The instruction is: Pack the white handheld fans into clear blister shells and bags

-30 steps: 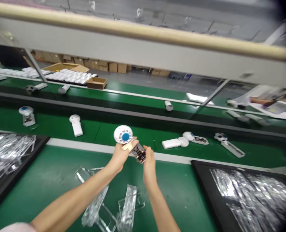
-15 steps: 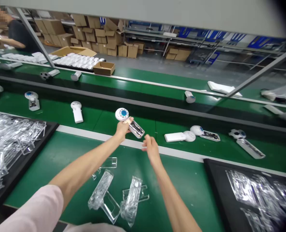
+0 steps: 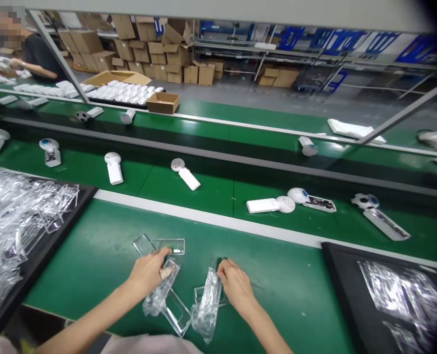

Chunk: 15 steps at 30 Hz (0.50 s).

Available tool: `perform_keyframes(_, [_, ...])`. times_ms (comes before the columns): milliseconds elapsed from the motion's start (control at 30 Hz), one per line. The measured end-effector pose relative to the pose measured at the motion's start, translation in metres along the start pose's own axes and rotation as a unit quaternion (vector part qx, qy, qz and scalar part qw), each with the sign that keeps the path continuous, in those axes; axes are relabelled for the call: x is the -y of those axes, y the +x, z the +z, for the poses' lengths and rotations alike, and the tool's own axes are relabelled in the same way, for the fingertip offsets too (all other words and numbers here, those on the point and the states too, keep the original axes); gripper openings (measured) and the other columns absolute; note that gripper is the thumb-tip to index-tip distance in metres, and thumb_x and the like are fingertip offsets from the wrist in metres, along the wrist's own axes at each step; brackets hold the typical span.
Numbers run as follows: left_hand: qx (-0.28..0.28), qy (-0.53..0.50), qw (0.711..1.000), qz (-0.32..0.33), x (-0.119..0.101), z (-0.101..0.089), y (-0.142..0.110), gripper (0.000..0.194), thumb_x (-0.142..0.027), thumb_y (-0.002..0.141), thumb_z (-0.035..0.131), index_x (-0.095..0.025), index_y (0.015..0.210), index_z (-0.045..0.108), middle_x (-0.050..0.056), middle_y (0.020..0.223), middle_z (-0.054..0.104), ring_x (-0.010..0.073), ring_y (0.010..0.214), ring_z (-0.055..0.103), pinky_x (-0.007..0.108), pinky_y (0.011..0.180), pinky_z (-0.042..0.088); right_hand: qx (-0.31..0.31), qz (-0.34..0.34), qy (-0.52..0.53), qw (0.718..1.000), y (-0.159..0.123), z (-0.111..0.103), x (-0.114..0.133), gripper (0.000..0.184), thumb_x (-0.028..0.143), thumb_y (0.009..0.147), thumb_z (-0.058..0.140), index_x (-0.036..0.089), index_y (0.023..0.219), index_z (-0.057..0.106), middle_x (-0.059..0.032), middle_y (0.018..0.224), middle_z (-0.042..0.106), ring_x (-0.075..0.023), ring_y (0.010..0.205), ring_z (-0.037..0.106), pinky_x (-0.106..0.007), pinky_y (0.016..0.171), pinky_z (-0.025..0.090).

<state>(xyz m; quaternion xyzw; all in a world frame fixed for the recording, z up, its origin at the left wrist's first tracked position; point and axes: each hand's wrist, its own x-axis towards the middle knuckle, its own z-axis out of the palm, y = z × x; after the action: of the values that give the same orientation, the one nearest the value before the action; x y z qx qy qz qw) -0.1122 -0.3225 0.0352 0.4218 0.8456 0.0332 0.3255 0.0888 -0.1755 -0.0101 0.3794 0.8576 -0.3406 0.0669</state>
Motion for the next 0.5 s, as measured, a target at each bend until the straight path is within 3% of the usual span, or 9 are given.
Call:
perform_keyframes(100, [-0.01, 0.059, 0.998, 0.013, 0.004, 0.021, -0.003, 0.026, -0.022, 0.085, 0.044, -0.023, 0.107, 0.056, 0.006, 0.099, 0.068, 0.0227, 0.079, 0.067, 0.027, 0.06, 0.04, -0.008, -0.012, -0.016, 1.0, -0.002, -0.001, 0.001, 0.016, 0.01, 0.083, 0.04, 0.021, 0.075, 0.048, -0.0052, 0.081, 0.06, -0.0196, 0.074, 0.059, -0.028, 0.066, 0.038])
perform_keyframes(200, [-0.032, 0.044, 0.998, 0.032, 0.0, 0.023, 0.0, 0.022, -0.017, 0.087, 0.039, -0.024, 0.093, 0.059, 0.003, 0.097, 0.066, 0.0202, 0.08, 0.066, 0.026, 0.063, 0.04, -0.023, -0.022, -0.022, 0.999, -0.009, -0.004, 0.002, 0.015, 0.013, 0.086, 0.035, 0.022, 0.077, 0.044, -0.0021, 0.074, 0.059, -0.0172, 0.065, 0.058, -0.027, 0.061, 0.038])
perform_keyframes(300, [-0.076, -0.056, 0.991, 0.098, -0.008, 0.006, -0.014, 0.021, -0.017, 0.088, 0.039, -0.022, 0.086, 0.058, 0.001, 0.091, 0.063, 0.0158, 0.076, 0.062, 0.025, 0.066, 0.041, -0.041, -0.035, -0.019, 0.998, -0.023, -0.015, 0.012, 0.015, 0.015, 0.087, 0.032, 0.023, 0.078, 0.041, 0.0024, 0.066, 0.055, -0.0146, 0.057, 0.053, -0.025, 0.056, 0.037])
perform_keyframes(400, [-0.113, -0.189, 0.953, 0.207, -0.017, -0.024, -0.041, 0.019, -0.021, 0.09, 0.04, -0.021, 0.083, 0.058, 0.002, 0.088, 0.059, 0.0135, 0.074, 0.058, 0.024, 0.068, 0.042, -0.079, -0.074, 0.021, 0.994, -0.043, -0.034, 0.033, 0.015, 0.019, 0.09, 0.03, 0.024, 0.08, 0.039, 0.0036, 0.068, 0.052, -0.0131, 0.058, 0.05, -0.023, 0.055, 0.037])
perform_keyframes(500, [-0.132, -0.25, 0.917, 0.281, -0.023, -0.055, -0.062, 0.019, -0.025, 0.091, 0.042, -0.022, 0.083, 0.059, 0.002, 0.086, 0.057, 0.0144, 0.078, 0.056, 0.024, 0.067, 0.041, -0.12, -0.138, 0.077, 0.98, -0.06, -0.056, 0.058, 0.014, 0.021, 0.093, 0.03, 0.025, 0.087, 0.042, 0.0028, 0.074, 0.053, -0.0124, 0.061, 0.05, -0.023, 0.058, 0.04])
